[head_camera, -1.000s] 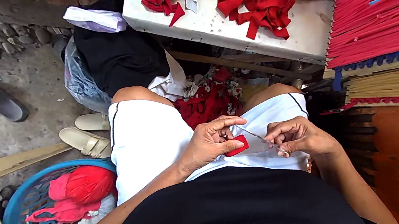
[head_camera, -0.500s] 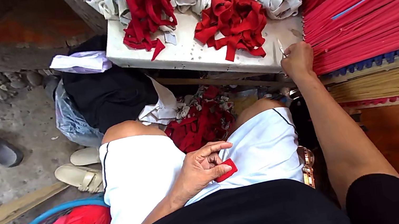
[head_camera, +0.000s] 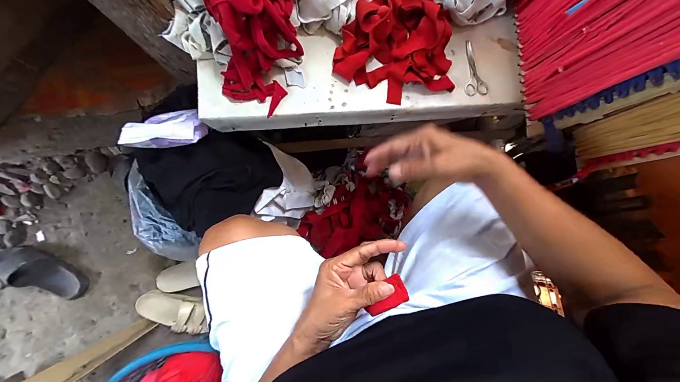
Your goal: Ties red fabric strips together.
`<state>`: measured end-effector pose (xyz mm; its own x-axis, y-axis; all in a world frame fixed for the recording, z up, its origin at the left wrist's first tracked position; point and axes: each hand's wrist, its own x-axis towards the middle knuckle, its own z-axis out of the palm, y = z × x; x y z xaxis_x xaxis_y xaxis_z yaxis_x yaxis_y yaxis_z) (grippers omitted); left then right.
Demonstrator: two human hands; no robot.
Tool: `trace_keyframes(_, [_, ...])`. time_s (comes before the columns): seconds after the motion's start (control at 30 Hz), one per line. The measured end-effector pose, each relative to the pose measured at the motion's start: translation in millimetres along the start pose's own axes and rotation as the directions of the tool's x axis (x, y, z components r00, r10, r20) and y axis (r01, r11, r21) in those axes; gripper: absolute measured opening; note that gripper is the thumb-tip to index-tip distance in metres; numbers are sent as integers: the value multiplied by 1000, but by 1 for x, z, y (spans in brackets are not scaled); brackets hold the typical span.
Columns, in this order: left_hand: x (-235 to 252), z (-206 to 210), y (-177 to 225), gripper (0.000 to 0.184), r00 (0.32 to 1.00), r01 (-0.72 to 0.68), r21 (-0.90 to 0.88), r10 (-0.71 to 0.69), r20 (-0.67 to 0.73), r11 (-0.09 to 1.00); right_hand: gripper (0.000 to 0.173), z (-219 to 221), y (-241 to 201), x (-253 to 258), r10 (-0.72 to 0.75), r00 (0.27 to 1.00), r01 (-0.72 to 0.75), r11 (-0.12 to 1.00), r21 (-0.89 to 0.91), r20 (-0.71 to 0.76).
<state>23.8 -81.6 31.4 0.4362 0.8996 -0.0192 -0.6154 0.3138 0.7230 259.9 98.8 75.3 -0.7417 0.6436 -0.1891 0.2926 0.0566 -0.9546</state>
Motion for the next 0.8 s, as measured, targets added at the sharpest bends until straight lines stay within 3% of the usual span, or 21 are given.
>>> trace_keyframes(0.07, [-2, 2, 8, 48, 999, -28, -57, 29, 16, 998, 44, 47, 5, -15, -139, 970, 94, 971, 221, 200])
trace_keyframes(0.17, [-7, 2, 21, 49, 998, -56, -112, 59, 24, 992, 21, 79, 18, -32, -197, 943, 98, 935, 342, 269])
trace_keyframes(0.53, [-37, 11, 62, 47, 953, -298, -16, 297, -67, 954, 20, 36, -12, -112, -141, 990, 134, 961, 243, 11])
trace_keyframes(0.8, [-47, 17, 70, 49, 937, -345, 47, 347, -33, 937, 24, 29, -2, -151, -123, 986, 152, 947, 282, -116])
